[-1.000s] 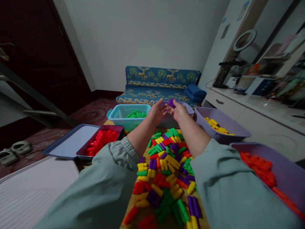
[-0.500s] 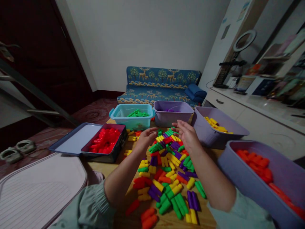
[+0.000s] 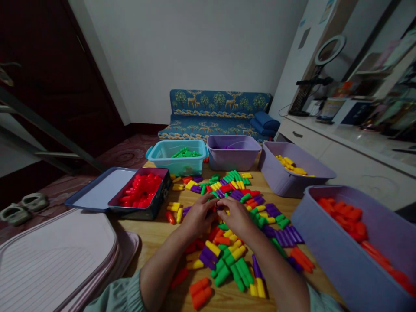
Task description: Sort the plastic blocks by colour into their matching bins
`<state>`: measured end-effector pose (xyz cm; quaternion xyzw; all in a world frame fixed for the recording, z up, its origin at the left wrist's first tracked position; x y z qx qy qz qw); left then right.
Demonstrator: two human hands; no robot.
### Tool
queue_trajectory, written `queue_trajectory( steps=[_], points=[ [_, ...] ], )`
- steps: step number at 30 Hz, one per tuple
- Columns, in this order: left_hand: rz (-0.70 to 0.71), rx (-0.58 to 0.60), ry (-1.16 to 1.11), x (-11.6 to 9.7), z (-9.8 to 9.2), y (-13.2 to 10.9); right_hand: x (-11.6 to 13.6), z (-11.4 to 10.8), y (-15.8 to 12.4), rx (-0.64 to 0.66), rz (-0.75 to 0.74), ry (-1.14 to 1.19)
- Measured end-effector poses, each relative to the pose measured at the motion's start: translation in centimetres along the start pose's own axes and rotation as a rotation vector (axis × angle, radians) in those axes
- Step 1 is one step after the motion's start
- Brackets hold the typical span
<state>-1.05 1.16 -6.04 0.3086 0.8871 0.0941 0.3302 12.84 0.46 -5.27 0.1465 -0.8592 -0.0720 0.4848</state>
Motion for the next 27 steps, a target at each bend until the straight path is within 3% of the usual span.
queue_trajectory(
  steps=[8,23,27],
  points=[
    [0.014,-0.01,0.117,0.0,-0.1,-0.2,-0.2,0.2,-0.1,-0.004,-0.021,-0.115],
    [-0.027,-0.013,0.245,0.5,0.0,-0.2,-0.3,0.4,-0.2,-0.007,-0.044,-0.08],
    [-0.03,-0.032,0.281,0.8,-0.2,-0.2,-0.4,-1.3,0.3,-0.088,-0.02,-0.018]
  ],
)
Point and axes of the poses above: each hand's wrist, its own y-axis towards the middle knuckle, its own z-axis out of the palm, x = y × z, the point moved 4 cm from there along y, towards the middle knuckle, and after that the axes turned 11 degrees about y, right-handed, at the moved point
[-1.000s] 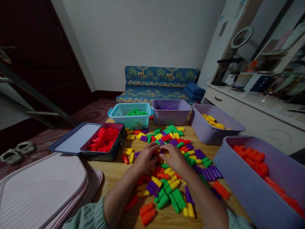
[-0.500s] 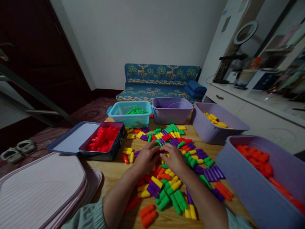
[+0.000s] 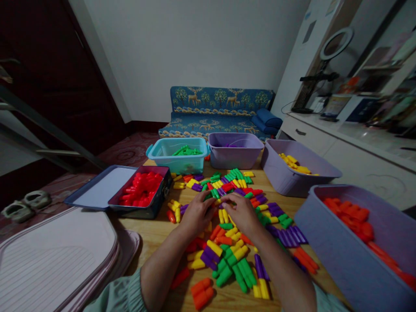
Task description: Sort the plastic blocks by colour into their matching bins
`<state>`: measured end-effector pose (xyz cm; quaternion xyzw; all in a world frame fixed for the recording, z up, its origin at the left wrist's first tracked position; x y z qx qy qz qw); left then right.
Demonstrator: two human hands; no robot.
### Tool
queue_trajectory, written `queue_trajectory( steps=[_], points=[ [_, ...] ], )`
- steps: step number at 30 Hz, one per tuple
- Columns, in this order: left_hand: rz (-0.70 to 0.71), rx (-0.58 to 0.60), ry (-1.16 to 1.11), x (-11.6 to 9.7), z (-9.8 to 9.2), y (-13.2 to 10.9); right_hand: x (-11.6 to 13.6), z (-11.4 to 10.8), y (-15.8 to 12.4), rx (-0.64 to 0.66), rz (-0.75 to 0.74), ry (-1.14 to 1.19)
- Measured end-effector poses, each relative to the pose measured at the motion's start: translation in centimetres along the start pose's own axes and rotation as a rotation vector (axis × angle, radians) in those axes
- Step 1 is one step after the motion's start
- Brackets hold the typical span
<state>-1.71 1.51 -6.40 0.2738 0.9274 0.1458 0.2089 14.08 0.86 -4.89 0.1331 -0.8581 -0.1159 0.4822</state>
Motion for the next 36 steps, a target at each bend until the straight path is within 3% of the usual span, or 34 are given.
queue_trajectory(
  steps=[5,9,16,28,36],
  points=[
    [0.004,-0.005,0.01,0.2,0.1,0.0,-1.9,-4.8,0.9,-0.226,-0.009,-0.265],
    [0.004,-0.02,0.011,0.3,0.3,0.0,-4.5,-6.8,0.8,-0.229,0.089,-0.513],
    [0.01,-0.035,0.012,0.4,0.3,0.0,-6.1,-6.5,0.2,-0.086,0.369,-0.635],
    [0.003,-0.022,0.01,0.2,0.1,-0.1,-5.8,-5.5,0.2,-0.119,0.177,-0.553],
    [-0.026,-0.039,-0.021,0.6,0.3,-0.1,-5.0,-5.4,0.5,-0.077,0.197,-0.517]
  ],
)
Point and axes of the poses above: each hand's wrist, its own y-axis towards the middle knuckle, its own z-axis out of the palm, x = y × z, the point moved 4 cm from there along y, towards the middle knuckle, and after that the axes turned 11 degrees about y, right-handed, at the moved point
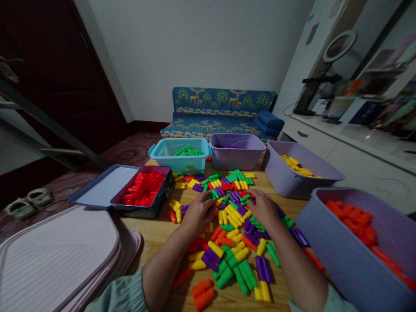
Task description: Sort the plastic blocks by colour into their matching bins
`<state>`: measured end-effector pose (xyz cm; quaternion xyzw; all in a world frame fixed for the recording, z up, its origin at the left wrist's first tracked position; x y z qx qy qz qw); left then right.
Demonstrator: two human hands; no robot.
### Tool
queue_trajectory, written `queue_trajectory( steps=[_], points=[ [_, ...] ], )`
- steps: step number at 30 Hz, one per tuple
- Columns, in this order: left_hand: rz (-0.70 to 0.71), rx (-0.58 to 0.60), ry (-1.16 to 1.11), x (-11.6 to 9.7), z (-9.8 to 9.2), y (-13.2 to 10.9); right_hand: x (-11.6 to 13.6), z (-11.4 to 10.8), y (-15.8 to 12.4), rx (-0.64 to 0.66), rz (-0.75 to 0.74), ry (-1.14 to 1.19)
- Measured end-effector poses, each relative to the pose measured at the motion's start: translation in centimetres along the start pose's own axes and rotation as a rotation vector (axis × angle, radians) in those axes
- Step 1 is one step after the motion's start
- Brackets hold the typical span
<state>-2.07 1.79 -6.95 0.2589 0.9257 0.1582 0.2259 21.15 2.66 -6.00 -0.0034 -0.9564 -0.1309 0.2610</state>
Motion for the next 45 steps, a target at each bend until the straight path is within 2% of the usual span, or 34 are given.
queue_trajectory(
  steps=[12,18,24,29,32,36,38,42,45],
  points=[
    [-0.025,-0.035,-0.023,0.0,-0.4,0.2,0.1,-0.1,0.1,-0.03,-0.001,0.011],
    [-0.023,-0.045,-0.032,0.1,-0.4,0.2,0.5,-0.1,0.0,0.003,-0.005,0.012],
    [-0.026,-0.048,-0.043,0.0,-0.5,0.2,0.4,-0.3,-0.1,-0.063,-0.018,0.106],
    [-0.031,-0.064,-0.08,0.0,-0.4,0.2,0.7,-1.0,0.0,-0.145,0.052,0.35],
    [-0.034,-0.115,-0.153,0.0,-0.7,0.2,1.6,-0.9,0.0,-0.095,0.049,0.528],
    [-0.094,-0.177,-0.34,-0.2,-1.6,0.4,3.7,0.1,-0.5,0.063,0.063,0.739],
    [-0.151,-0.144,-0.513,-0.3,-1.7,0.4,5.0,0.6,-1.0,0.133,0.069,0.817],
    [-0.277,0.001,-0.818,-0.7,-1.1,0.4,7.0,1.3,-1.9,0.242,0.09,0.938],
    [-0.385,0.026,-0.97,-0.5,-0.8,0.5,7.7,1.4,-2.2,0.305,0.107,0.993]
  ],
)
Point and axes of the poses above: each hand's wrist, its own y-axis towards the middle knuckle, its own z-axis out of the palm, x = y × z, the point moved 4 cm from there along y, towards the middle knuckle, and after that the axes turned 11 degrees about y, right-handed, at the moved point
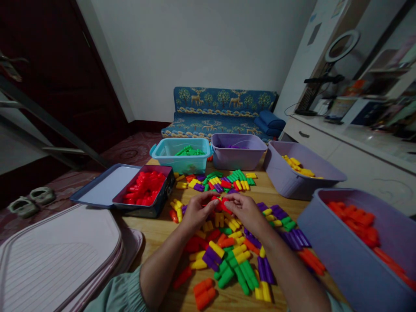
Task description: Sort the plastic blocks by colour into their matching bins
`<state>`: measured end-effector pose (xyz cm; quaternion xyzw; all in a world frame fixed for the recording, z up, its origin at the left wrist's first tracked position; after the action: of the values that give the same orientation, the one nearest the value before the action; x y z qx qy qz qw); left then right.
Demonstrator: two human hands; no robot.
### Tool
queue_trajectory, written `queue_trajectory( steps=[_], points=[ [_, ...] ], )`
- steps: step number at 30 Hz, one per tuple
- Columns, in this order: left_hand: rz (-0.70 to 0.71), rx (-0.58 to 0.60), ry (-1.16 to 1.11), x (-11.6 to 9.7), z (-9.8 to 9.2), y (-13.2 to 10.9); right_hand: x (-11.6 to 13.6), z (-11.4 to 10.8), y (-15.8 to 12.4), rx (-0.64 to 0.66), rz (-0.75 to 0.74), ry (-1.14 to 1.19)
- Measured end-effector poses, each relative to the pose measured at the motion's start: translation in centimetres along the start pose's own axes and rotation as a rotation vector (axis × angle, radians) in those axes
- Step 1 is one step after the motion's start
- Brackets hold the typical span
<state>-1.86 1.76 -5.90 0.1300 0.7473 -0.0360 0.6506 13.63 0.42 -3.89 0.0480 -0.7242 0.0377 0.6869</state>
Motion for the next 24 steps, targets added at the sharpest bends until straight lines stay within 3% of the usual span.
queue_trajectory(
  steps=[3,7,11,17,21,24],
  points=[
    [-0.065,-0.121,-0.134,0.1,-1.1,0.4,-0.1,-0.2,0.0,0.001,0.003,-0.017],
    [-0.149,-0.251,-0.243,0.4,-2.6,0.7,-0.4,-1.0,0.3,-0.11,0.005,0.004],
    [-0.19,-0.167,-0.34,0.7,-2.1,0.6,-0.1,-0.5,0.3,-0.137,-0.036,0.125],
    [-0.193,-0.014,-0.435,0.0,-0.7,0.2,1.1,2.4,-0.6,0.141,-0.088,0.258],
    [-0.232,-0.084,-0.391,0.3,-1.1,0.2,1.2,2.5,-0.8,0.147,-0.147,0.15],
    [-0.253,-0.18,-0.374,0.9,-1.5,0.4,1.0,1.1,0.1,0.009,-0.208,-0.046]
  ],
)
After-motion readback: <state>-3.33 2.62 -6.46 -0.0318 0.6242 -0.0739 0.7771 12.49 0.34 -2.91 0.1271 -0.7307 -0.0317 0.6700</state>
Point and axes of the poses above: each hand's wrist, its own y-axis towards the middle knuckle, its own z-axis out of the palm, x = y × z, the point moved 4 cm from there along y, towards the middle knuckle, and after that the axes turned 11 degrees about y, right-handed, at the moved point
